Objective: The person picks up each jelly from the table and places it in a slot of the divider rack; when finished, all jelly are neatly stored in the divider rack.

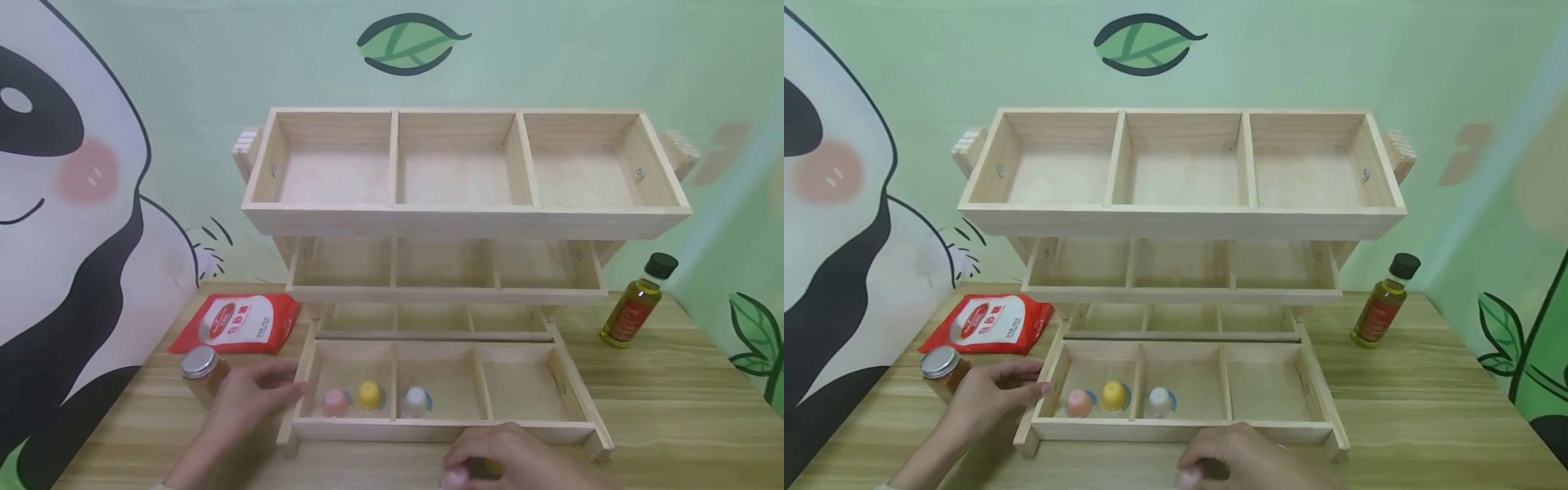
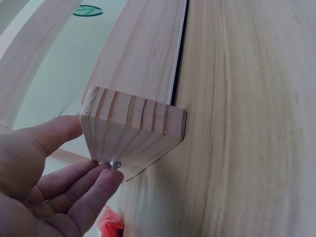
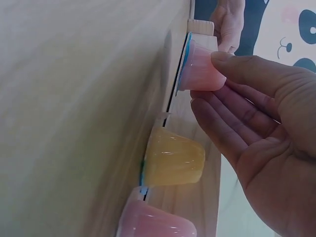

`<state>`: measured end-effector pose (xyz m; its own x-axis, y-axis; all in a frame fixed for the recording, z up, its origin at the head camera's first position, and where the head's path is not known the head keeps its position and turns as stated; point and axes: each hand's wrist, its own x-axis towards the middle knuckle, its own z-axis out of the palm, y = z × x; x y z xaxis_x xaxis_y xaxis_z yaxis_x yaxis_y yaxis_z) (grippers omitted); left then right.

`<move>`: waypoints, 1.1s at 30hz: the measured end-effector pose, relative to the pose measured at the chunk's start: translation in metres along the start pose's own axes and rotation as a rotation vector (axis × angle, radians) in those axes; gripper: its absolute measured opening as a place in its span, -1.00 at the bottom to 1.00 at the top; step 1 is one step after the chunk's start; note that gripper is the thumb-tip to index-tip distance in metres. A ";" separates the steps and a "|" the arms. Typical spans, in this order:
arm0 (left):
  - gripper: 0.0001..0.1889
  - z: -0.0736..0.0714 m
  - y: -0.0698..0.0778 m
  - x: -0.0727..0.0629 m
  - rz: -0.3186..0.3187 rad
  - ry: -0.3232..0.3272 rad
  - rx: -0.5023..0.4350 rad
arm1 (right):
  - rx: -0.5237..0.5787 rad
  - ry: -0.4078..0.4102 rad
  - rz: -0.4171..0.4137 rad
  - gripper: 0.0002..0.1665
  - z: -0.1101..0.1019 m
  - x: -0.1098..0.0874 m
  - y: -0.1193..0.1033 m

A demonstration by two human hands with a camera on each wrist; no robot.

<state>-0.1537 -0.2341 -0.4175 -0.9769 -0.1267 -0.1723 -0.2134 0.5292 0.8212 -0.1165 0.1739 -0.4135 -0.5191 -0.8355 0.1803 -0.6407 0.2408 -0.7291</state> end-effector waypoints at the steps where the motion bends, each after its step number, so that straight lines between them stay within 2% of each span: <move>1: -0.33 0.000 0.000 0.000 -0.004 -0.003 -0.002 | -0.010 0.011 -0.029 -0.82 0.000 0.000 0.000; 5: -0.31 0.000 0.000 0.000 -0.007 -0.001 0.001 | -0.017 0.043 -0.083 -0.82 -0.001 0.002 -0.003; 11: -0.32 0.001 -0.002 0.001 0.000 -0.002 -0.010 | 0.077 0.036 0.018 -0.77 -0.008 0.005 -0.015; 14: -0.33 0.002 -0.002 0.001 -0.001 -0.005 -0.022 | 0.045 0.057 0.002 -0.72 -0.012 0.007 -0.017; 19: -0.34 0.003 0.000 0.000 -0.002 -0.002 -0.023 | -0.087 0.156 -0.143 -0.67 -0.019 0.012 -0.013; 21: -0.35 0.003 0.000 0.000 0.000 0.000 -0.020 | -0.145 0.200 -0.175 -0.65 -0.022 0.014 -0.011; 26: -0.35 0.002 0.001 -0.001 -0.006 0.005 -0.018 | -0.199 0.245 -0.156 -0.66 -0.028 0.019 -0.012; 33: -0.34 0.001 0.001 -0.002 -0.013 0.008 -0.020 | -0.237 0.267 -0.192 -0.62 -0.032 0.030 -0.009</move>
<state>-0.1523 -0.2326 -0.4163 -0.9738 -0.1406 -0.1786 -0.2259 0.5105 0.8297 -0.1441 0.1627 -0.3799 -0.4862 -0.7258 0.4866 -0.8368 0.2262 -0.4987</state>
